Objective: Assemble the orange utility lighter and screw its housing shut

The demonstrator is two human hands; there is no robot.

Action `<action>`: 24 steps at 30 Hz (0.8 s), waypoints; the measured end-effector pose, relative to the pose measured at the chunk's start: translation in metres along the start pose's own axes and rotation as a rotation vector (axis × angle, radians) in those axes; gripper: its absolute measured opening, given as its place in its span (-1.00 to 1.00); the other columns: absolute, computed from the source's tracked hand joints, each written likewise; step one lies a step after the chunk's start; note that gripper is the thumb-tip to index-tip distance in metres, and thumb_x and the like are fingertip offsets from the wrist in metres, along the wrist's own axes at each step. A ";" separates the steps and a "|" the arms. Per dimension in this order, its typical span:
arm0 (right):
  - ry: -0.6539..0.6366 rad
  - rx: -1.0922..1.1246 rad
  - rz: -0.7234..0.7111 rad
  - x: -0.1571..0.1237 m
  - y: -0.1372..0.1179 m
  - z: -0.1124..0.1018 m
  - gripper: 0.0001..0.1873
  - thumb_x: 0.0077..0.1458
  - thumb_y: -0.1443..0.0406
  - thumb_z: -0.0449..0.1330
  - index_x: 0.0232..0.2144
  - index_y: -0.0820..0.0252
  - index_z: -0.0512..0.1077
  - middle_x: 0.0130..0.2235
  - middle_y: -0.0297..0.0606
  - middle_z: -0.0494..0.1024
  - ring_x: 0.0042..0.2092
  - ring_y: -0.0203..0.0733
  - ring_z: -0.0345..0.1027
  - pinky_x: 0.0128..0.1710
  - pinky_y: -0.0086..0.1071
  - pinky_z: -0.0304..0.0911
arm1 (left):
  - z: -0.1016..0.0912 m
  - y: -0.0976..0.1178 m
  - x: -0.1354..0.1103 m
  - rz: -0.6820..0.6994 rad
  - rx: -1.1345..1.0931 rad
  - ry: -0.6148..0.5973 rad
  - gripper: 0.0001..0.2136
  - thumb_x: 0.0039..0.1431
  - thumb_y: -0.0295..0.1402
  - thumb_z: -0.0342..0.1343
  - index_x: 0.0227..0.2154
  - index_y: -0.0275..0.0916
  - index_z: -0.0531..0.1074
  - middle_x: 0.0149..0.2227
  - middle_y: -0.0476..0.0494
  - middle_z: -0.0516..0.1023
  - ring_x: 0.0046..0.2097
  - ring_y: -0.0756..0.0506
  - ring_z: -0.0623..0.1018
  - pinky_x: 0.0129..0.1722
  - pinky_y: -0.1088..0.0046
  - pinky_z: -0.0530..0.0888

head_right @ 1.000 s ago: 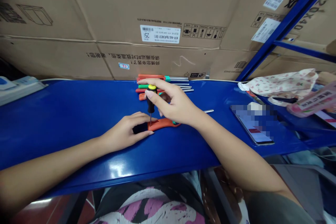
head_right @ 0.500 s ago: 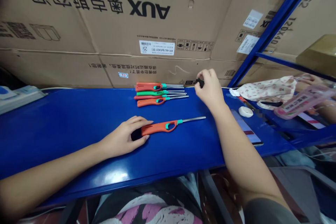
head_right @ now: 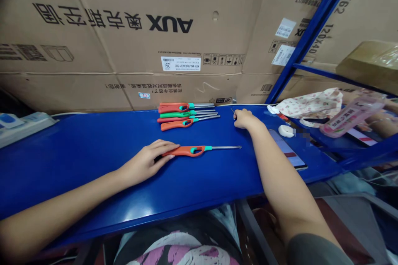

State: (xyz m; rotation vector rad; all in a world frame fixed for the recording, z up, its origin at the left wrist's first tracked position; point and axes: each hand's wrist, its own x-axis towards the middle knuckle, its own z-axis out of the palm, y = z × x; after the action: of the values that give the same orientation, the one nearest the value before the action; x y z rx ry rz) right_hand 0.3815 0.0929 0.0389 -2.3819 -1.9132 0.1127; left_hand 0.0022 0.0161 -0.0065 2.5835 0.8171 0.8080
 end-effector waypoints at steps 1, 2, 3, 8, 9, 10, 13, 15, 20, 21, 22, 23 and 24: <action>0.032 0.000 -0.010 -0.001 0.000 -0.001 -0.64 -0.13 0.45 0.28 -0.19 0.19 0.56 -0.13 -0.07 0.47 -0.10 0.01 0.41 -0.10 -0.23 0.33 | -0.003 -0.003 0.001 -0.008 -0.002 0.018 -0.69 0.40 -0.29 0.01 0.09 -0.22 0.51 0.03 -0.26 0.60 0.07 -0.20 0.56 0.09 0.16 0.53; 0.076 0.004 -0.021 -0.001 -0.001 -0.003 -0.64 -0.09 0.42 0.27 -0.16 0.20 0.55 -0.08 -0.02 0.46 -0.03 0.07 0.38 -0.05 -0.19 0.32 | -0.007 -0.006 0.003 -0.022 -0.004 0.038 -0.68 0.40 -0.26 0.01 0.08 -0.21 0.52 0.03 -0.26 0.61 0.07 -0.20 0.56 0.09 0.15 0.53; 0.127 0.013 -0.034 -0.002 -0.002 -0.006 -0.64 -0.04 0.38 0.26 -0.12 0.21 0.54 -0.04 0.02 0.44 0.04 0.13 0.35 0.00 -0.14 0.30 | -0.011 -0.009 0.006 -0.042 -0.005 0.061 -0.67 0.40 -0.23 0.02 0.08 -0.20 0.53 0.04 -0.26 0.61 0.08 -0.21 0.57 0.11 0.14 0.52; 0.350 0.093 -0.131 -0.008 -0.016 -0.013 -0.67 0.18 0.24 0.09 -0.06 0.19 0.51 0.02 0.05 0.42 0.14 0.19 0.25 0.10 -0.03 0.23 | -0.041 -0.035 0.038 -0.140 0.044 0.200 -0.59 0.37 -0.08 0.01 0.03 -0.23 0.56 0.06 -0.26 0.61 0.12 -0.25 0.56 0.18 0.08 0.46; 0.371 0.107 -0.159 -0.009 -0.021 -0.011 -0.68 0.20 0.23 0.08 -0.08 0.18 0.51 0.01 0.05 0.42 0.13 0.19 0.25 0.10 -0.02 0.22 | -0.047 -0.042 0.048 -0.145 0.075 0.221 -0.58 0.37 -0.07 0.00 0.03 -0.24 0.56 0.07 -0.26 0.61 0.12 -0.25 0.56 0.19 0.08 0.45; 0.382 0.119 -0.192 -0.010 -0.025 -0.009 -0.69 0.20 0.23 0.08 -0.10 0.17 0.52 0.00 0.03 0.43 0.12 0.19 0.25 0.10 -0.01 0.22 | -0.052 -0.050 0.059 -0.145 0.114 0.245 -0.58 0.37 -0.08 -0.01 0.03 -0.24 0.55 0.08 -0.27 0.59 0.12 -0.25 0.55 0.19 0.09 0.45; 0.374 0.139 -0.308 -0.015 -0.037 0.001 -0.72 0.18 0.23 0.10 -0.12 0.14 0.53 0.00 0.00 0.47 0.11 0.17 0.27 0.10 -0.01 0.22 | -0.061 -0.074 0.090 -0.107 0.251 0.193 -0.61 0.38 -0.18 -0.05 0.05 -0.27 0.53 0.07 -0.27 0.60 0.09 -0.23 0.56 0.15 0.11 0.47; 0.349 0.138 -0.394 -0.017 -0.043 0.007 -0.72 0.17 0.24 0.12 -0.11 0.14 0.53 0.01 -0.02 0.48 0.12 0.15 0.27 0.13 0.01 0.20 | -0.060 -0.088 0.105 -0.090 0.286 0.135 -0.66 0.33 -0.26 -0.02 0.01 -0.27 0.54 -0.01 -0.26 0.63 0.03 -0.23 0.58 0.11 0.12 0.49; 0.287 0.114 -0.576 -0.024 -0.051 0.015 -0.70 0.19 0.24 0.14 -0.06 0.16 0.51 0.07 -0.03 0.46 0.17 0.13 0.26 0.20 0.02 0.15 | -0.051 -0.107 0.121 -0.091 0.374 0.092 -0.64 0.26 -0.41 -0.04 0.01 -0.34 0.53 -0.07 -0.34 0.58 0.01 -0.23 0.54 0.08 0.14 0.49; 0.280 0.112 -0.600 -0.026 -0.053 0.016 -0.67 0.19 0.23 0.14 -0.02 0.18 0.50 0.10 -0.01 0.44 0.18 0.14 0.25 0.21 0.01 0.15 | -0.049 -0.107 0.122 -0.097 0.397 0.096 -0.64 0.25 -0.42 -0.04 0.02 -0.34 0.53 -0.04 -0.35 0.56 0.04 -0.24 0.52 0.11 0.13 0.47; 0.275 0.111 -0.619 -0.027 -0.056 0.017 -0.63 0.20 0.23 0.14 0.03 0.20 0.47 0.13 0.01 0.42 0.20 0.14 0.24 0.23 0.01 0.14 | -0.047 -0.106 0.123 -0.105 0.421 0.099 -0.63 0.26 -0.41 -0.04 0.03 -0.34 0.52 -0.01 -0.36 0.53 0.08 -0.26 0.49 0.14 0.10 0.44; 0.272 0.111 -0.638 -0.029 -0.059 0.018 -0.58 0.22 0.22 0.13 0.09 0.23 0.44 0.18 0.05 0.38 0.23 0.15 0.21 0.24 0.01 0.13 | -0.045 -0.104 0.124 -0.112 0.446 0.100 -0.63 0.27 -0.40 -0.05 0.04 -0.35 0.51 0.04 -0.38 0.50 0.12 -0.28 0.45 0.18 0.08 0.39; 0.270 0.113 -0.657 -0.030 -0.061 0.020 -0.53 0.23 0.21 0.12 0.15 0.24 0.40 0.23 0.07 0.33 0.26 0.15 0.18 0.26 0.03 0.10 | -0.043 -0.100 0.126 -0.118 0.471 0.096 -0.62 0.29 -0.38 -0.06 0.07 -0.36 0.49 0.10 -0.40 0.47 0.17 -0.30 0.41 0.21 0.05 0.35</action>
State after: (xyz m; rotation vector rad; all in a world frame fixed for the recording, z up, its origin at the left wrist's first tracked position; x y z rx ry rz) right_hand 0.3132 0.0772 0.0262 -1.5007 -2.3435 -0.1336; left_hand 0.0190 0.1761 0.0363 2.8716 1.3122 0.7844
